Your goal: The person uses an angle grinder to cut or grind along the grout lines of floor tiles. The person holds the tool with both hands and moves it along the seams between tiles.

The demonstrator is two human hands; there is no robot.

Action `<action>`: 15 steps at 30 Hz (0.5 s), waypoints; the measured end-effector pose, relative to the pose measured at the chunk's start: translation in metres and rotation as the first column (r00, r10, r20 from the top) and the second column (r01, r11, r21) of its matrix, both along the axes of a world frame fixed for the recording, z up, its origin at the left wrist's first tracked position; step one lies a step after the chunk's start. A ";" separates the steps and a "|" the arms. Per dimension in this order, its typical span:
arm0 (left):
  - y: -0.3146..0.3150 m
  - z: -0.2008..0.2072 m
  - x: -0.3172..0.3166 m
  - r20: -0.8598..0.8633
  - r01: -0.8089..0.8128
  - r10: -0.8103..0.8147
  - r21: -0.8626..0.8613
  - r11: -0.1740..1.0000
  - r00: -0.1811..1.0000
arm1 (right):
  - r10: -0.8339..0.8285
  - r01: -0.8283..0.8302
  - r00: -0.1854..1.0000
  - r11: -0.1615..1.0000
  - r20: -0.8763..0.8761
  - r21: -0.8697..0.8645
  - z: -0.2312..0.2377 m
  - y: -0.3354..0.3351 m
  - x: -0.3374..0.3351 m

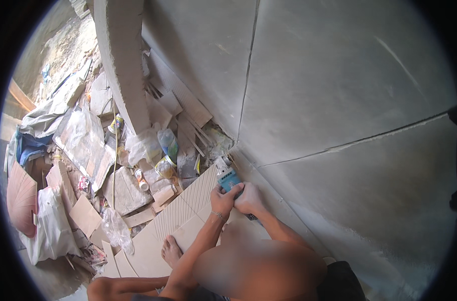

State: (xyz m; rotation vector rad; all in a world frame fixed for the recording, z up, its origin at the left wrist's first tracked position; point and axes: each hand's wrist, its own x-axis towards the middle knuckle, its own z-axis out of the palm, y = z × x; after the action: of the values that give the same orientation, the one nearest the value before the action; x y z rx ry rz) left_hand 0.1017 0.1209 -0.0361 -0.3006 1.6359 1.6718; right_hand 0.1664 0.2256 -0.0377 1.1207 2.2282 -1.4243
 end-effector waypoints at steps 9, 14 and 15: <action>0.001 -0.010 0.002 -0.002 -0.027 0.027 0.002 1.000 1.000 | 0.011 -0.011 1.000 1.000 0.009 0.022 -0.001 0.000 -0.001; 0.001 -0.010 0.002 0.001 -0.030 0.030 0.025 0.999 1.000 | 0.015 -0.016 1.000 1.000 0.025 0.012 -0.004 -0.001 -0.002; 0.000 -0.010 0.002 0.013 -0.039 0.038 0.035 0.999 0.999 | 0.019 -0.019 0.999 1.000 0.029 0.006 -0.004 0.000 -0.002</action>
State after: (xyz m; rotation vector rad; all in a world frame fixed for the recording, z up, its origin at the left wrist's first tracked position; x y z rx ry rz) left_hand 0.1037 0.1213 -0.0463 -0.3260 1.5995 1.7222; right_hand 0.1644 0.2251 -0.0412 1.1120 2.2190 -1.3865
